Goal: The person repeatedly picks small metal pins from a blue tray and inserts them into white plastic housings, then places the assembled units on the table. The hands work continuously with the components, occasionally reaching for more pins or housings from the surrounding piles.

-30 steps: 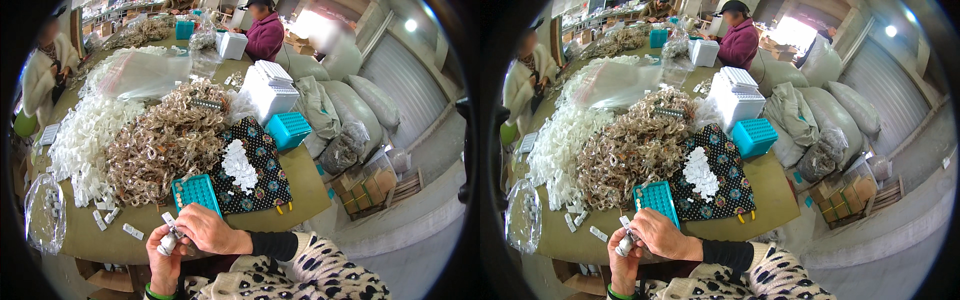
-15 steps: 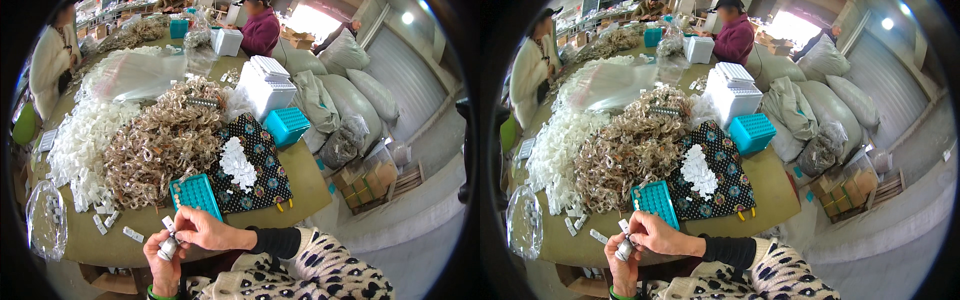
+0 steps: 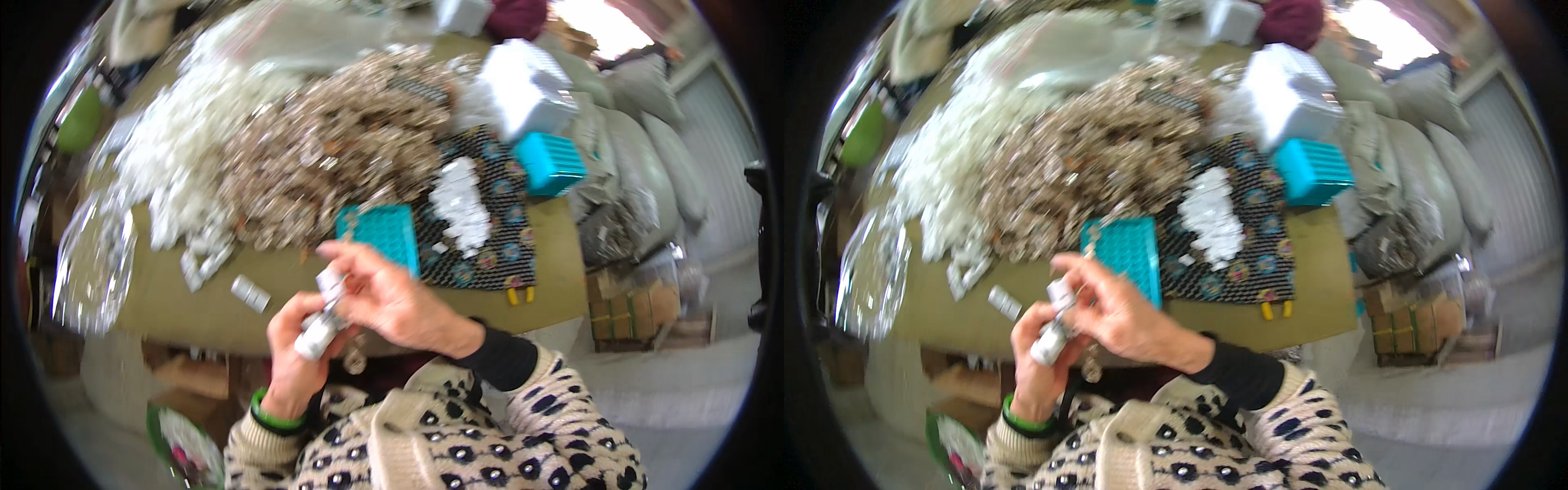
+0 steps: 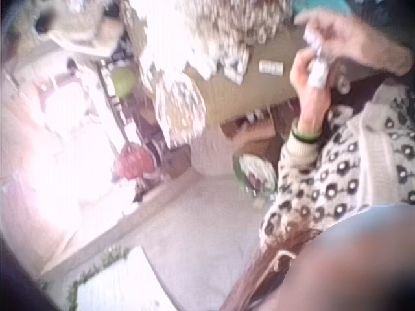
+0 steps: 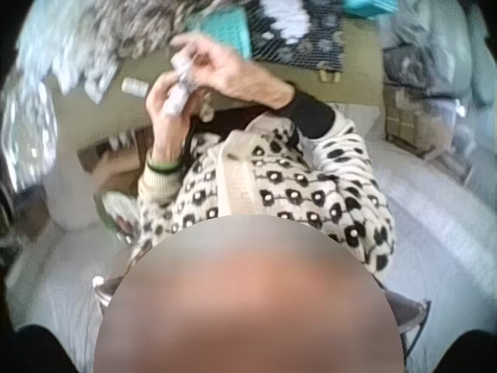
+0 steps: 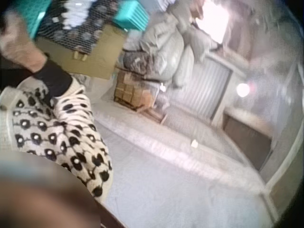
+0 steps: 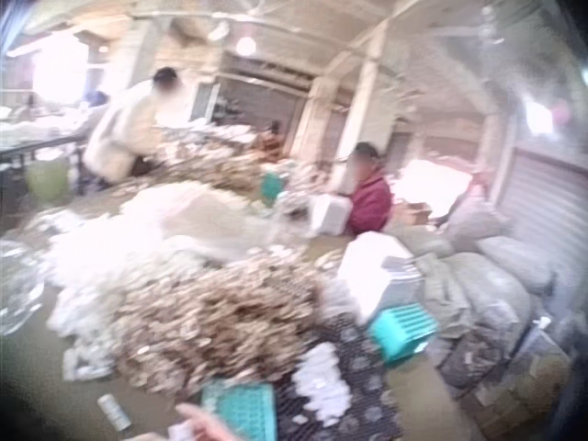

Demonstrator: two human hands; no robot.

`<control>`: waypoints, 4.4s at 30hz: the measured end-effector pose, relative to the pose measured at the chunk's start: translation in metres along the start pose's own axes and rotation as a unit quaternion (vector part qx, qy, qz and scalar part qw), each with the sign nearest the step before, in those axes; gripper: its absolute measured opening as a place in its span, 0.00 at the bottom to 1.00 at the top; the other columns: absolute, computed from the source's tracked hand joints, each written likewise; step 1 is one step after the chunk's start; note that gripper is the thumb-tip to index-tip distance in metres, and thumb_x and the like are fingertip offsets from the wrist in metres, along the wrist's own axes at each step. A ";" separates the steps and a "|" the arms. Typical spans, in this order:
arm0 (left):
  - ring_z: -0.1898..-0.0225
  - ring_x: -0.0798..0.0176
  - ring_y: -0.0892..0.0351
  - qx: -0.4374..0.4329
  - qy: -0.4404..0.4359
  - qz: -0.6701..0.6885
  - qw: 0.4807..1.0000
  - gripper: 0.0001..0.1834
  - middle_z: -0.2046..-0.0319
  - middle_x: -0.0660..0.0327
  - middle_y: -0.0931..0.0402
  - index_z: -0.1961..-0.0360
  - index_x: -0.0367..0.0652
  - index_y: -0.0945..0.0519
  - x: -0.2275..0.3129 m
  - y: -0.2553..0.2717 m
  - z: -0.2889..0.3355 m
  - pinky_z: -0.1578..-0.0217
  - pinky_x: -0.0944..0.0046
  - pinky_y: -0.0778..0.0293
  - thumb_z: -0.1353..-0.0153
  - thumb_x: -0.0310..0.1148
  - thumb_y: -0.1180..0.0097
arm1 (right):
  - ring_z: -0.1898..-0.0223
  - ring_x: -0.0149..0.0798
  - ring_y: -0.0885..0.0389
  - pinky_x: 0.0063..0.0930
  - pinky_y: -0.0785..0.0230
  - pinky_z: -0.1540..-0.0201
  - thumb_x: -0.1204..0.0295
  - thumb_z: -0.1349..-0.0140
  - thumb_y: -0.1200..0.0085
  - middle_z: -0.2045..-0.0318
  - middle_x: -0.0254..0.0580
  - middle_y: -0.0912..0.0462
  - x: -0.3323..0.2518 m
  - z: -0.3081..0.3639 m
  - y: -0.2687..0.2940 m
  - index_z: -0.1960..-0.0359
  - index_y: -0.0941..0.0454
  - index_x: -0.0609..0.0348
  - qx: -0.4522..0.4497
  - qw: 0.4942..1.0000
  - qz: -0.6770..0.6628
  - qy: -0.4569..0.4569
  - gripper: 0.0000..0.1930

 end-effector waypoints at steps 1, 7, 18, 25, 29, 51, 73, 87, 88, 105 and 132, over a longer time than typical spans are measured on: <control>0.67 0.63 0.16 -0.018 0.006 0.023 1.000 0.09 0.62 0.56 0.19 0.56 0.37 0.22 -0.001 0.001 0.001 0.71 0.69 0.20 0.36 0.27 0.41 | 0.51 0.29 0.24 0.23 0.28 0.48 0.78 0.32 0.46 0.52 0.37 0.25 -0.002 0.001 0.002 0.32 0.38 0.58 0.005 1.000 0.004 0.018 0.27; 0.65 0.63 0.15 -0.050 0.031 0.064 0.996 0.11 0.62 0.52 0.17 0.54 0.40 0.22 -0.004 0.001 -0.003 0.80 0.76 0.35 0.34 0.32 0.42 | 0.59 0.27 0.18 0.21 0.24 0.55 0.80 0.32 0.47 0.60 0.39 0.15 -0.002 0.003 0.005 0.51 0.21 0.63 0.101 0.992 0.020 0.068 0.10; 0.70 0.78 0.24 -0.044 -0.048 0.051 0.997 0.10 0.63 0.62 0.18 0.54 0.39 0.19 -0.010 -0.001 -0.003 0.76 0.78 0.33 0.36 0.26 0.40 | 0.64 0.36 0.15 0.26 0.21 0.63 0.85 0.38 0.43 0.63 0.48 0.15 0.000 0.007 -0.008 0.60 0.22 0.67 0.174 0.901 0.300 0.262 0.06; 0.65 0.73 0.19 -0.035 0.000 0.168 0.985 0.11 0.62 0.62 0.19 0.53 0.41 0.21 -0.010 0.002 -0.005 0.75 0.78 0.30 0.35 0.29 0.40 | 0.54 0.46 0.25 0.32 0.28 0.53 0.82 0.44 0.40 0.52 0.48 0.24 0.005 0.013 -0.015 0.51 0.22 0.62 0.084 0.940 0.222 0.243 0.17; 0.66 0.73 0.19 -0.076 0.046 0.239 0.967 0.08 0.65 0.64 0.20 0.57 0.44 0.22 -0.018 -0.002 -0.004 0.76 0.77 0.27 0.35 0.30 0.39 | 0.59 0.47 0.24 0.35 0.27 0.55 0.80 0.43 0.38 0.58 0.48 0.23 0.013 0.011 -0.013 0.51 0.22 0.65 0.102 0.869 0.333 0.351 0.16; 0.53 0.49 0.17 -0.120 0.031 0.202 0.971 0.18 0.52 0.53 0.25 0.48 0.42 0.26 -0.014 0.013 -0.012 0.65 0.58 0.14 0.37 0.34 0.37 | 0.64 0.49 0.23 0.39 0.29 0.62 0.84 0.46 0.42 0.68 0.46 0.25 0.037 0.043 0.100 0.61 0.21 0.64 0.266 0.717 0.624 0.162 0.10; 0.54 0.54 0.16 -0.087 0.069 0.229 0.967 0.17 0.55 0.52 0.18 0.47 0.38 0.21 -0.020 0.009 0.000 0.48 0.48 0.18 0.36 0.31 0.39 | 0.65 0.36 0.19 0.25 0.26 0.60 0.86 0.45 0.39 0.66 0.43 0.18 0.005 0.034 0.001 0.66 0.20 0.64 0.160 0.939 0.223 0.206 0.07; 0.49 0.57 0.19 -0.068 0.080 0.220 0.970 0.24 0.50 0.54 0.20 0.44 0.38 0.24 -0.020 0.010 0.004 0.44 0.49 0.22 0.38 0.38 0.36 | 0.57 0.31 0.25 0.26 0.32 0.50 0.83 0.38 0.41 0.58 0.41 0.23 0.022 0.030 -0.010 0.62 0.24 0.64 0.142 0.962 0.158 0.173 0.05; 0.49 0.57 0.19 -0.064 0.084 0.222 0.969 0.24 0.50 0.54 0.20 0.44 0.38 0.24 -0.020 0.010 0.004 0.44 0.49 0.22 0.38 0.38 0.36 | 0.57 0.31 0.25 0.26 0.32 0.50 0.83 0.38 0.41 0.59 0.41 0.23 0.022 0.031 -0.009 0.62 0.24 0.64 0.144 0.964 0.143 0.169 0.05; 0.51 0.59 0.18 -0.066 0.064 0.221 0.971 0.22 0.52 0.56 0.19 0.46 0.38 0.23 -0.021 0.013 0.006 0.45 0.51 0.21 0.39 0.36 0.35 | 0.66 0.36 0.22 0.25 0.28 0.62 0.84 0.45 0.39 0.66 0.42 0.21 0.016 0.024 -0.007 0.66 0.24 0.64 0.127 0.938 0.248 0.208 0.08; 0.73 0.69 0.18 0.100 -0.444 -0.378 0.806 0.16 0.63 0.59 0.19 0.53 0.39 0.22 0.179 0.105 0.006 0.75 0.73 0.22 0.42 0.14 0.46 | 0.70 0.50 0.21 0.36 0.28 0.68 0.86 0.51 0.40 0.70 0.48 0.21 -0.009 -0.002 -0.063 0.68 0.24 0.64 -0.001 0.910 0.339 0.240 0.09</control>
Point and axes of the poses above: each hand's wrist, its own z-axis away from the middle knuckle, its own y-axis out of the back of the hand, x = y × z, the point moved 2 cm from there along -z, towards the middle knuckle
